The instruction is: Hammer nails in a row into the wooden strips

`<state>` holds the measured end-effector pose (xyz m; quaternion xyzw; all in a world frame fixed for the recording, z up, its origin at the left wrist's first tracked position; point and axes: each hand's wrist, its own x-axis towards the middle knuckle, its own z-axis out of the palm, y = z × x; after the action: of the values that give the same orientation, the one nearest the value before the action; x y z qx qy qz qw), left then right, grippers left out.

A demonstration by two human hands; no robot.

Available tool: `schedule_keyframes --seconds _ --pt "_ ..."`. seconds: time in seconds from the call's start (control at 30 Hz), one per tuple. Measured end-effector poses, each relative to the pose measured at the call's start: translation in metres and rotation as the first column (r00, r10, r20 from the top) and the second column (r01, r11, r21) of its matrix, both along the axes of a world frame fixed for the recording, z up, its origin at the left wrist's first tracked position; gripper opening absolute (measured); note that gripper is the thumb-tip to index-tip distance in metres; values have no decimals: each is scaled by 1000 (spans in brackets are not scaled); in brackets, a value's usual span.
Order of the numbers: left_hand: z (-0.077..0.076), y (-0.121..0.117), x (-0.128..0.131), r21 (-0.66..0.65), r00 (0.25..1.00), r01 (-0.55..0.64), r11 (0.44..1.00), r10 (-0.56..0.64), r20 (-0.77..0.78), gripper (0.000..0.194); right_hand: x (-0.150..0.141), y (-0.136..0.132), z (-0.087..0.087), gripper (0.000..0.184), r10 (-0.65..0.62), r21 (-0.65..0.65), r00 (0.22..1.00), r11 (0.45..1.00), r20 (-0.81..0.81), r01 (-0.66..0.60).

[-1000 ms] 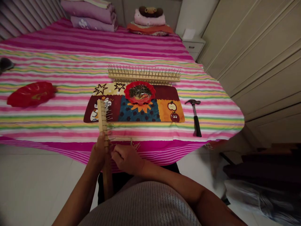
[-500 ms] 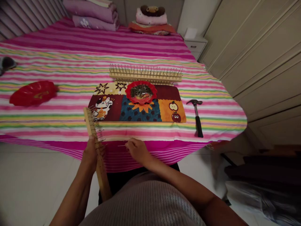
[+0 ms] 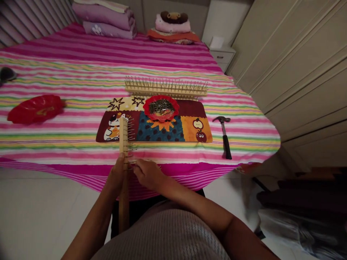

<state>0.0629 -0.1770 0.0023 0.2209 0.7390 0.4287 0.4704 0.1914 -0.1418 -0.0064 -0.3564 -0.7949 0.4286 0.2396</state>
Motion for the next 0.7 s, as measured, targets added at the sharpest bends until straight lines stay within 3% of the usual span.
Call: schedule_keyframes --seconds 0.13,0.3,0.7 --pt "0 1 1 -19 1000 -29 999 29 3 62 0 -1 -5 24 -2 -19 1000 1000 -13 2" --pt "-1 0 2 13 999 37 999 -37 -26 60 1 -1 -7 25 -58 -65 998 996 -27 56" --pt "-10 -1 4 65 998 63 996 -62 -25 58 11 -12 6 25 -47 -19 999 999 -5 47"
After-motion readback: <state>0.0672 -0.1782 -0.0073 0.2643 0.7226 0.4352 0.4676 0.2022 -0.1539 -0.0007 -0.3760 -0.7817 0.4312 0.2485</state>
